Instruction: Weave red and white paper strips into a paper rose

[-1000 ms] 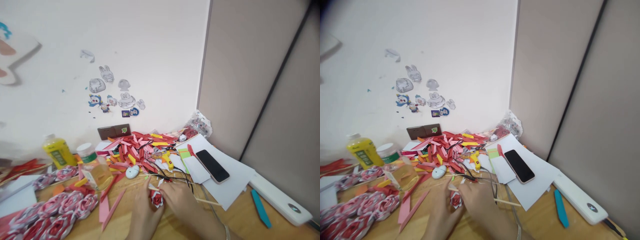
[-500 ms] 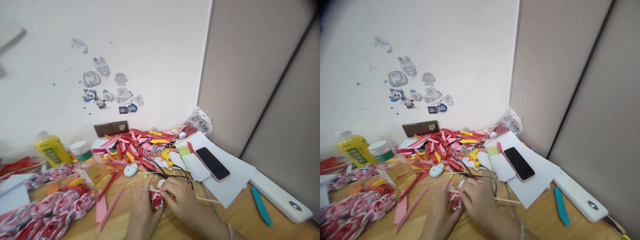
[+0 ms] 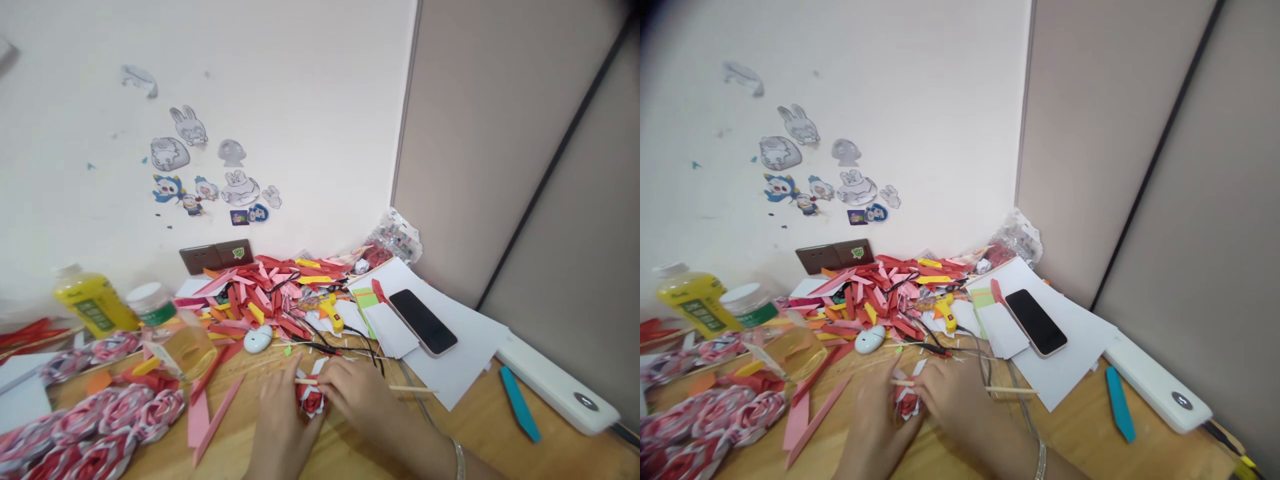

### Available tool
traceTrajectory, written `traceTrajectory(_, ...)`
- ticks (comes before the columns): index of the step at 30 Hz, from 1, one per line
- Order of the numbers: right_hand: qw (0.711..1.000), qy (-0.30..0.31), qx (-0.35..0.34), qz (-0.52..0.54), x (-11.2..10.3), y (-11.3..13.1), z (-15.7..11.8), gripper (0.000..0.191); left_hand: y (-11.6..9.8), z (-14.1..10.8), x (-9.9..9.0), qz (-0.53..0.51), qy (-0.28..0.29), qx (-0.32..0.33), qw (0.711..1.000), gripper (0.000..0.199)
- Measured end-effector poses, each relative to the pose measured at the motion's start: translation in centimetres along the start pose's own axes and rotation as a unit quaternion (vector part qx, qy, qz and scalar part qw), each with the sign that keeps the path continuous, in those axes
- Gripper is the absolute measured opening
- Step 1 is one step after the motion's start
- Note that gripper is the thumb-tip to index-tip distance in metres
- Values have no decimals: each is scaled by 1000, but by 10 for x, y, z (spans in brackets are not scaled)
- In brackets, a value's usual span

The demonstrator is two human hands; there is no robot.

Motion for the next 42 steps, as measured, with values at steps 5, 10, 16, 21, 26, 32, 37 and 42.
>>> traceTrajectory(5,990,24,120,72,-8,6,4,14,-1,0,-2,-3,0,13,1000,58)
traceTrajectory(10,996,18,83,17,-8,5,5,10,-1,2,-2,4,0,8,1000,59)
traceTrajectory(16,998,-7,55,-35,-8,4,5,12,1,2,-1,9,-10,15,1000,59)
traceTrajectory(21,998,-34,43,-37,-4,5,2,26,0,2,-1,7,-10,7,1000,61)
traceTrajectory(26,996,-43,42,-59,3,4,0,30,1,2,-2,2,0,-14,1000,62)
traceTrajectory(32,995,-41,35,-79,7,5,-2,33,0,3,-2,3,-8,-8,1000,62)
traceTrajectory(37,996,-57,29,-70,7,4,-3,37,1,2,-1,-3,-5,-14,1000,62)
traceTrajectory(42,995,-56,65,-54,7,5,-4,33,0,3,-2,5,12,-5,1000,61)
Point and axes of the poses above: each hand's wrist, its own z-axis towards the middle knuckle, its own x-axis out of the palm, y = z × x, the point moved 1 cm from there along z, towards the middle knuckle, and after that the axes turned 11 degrees about -y, right-handed, at the moved point
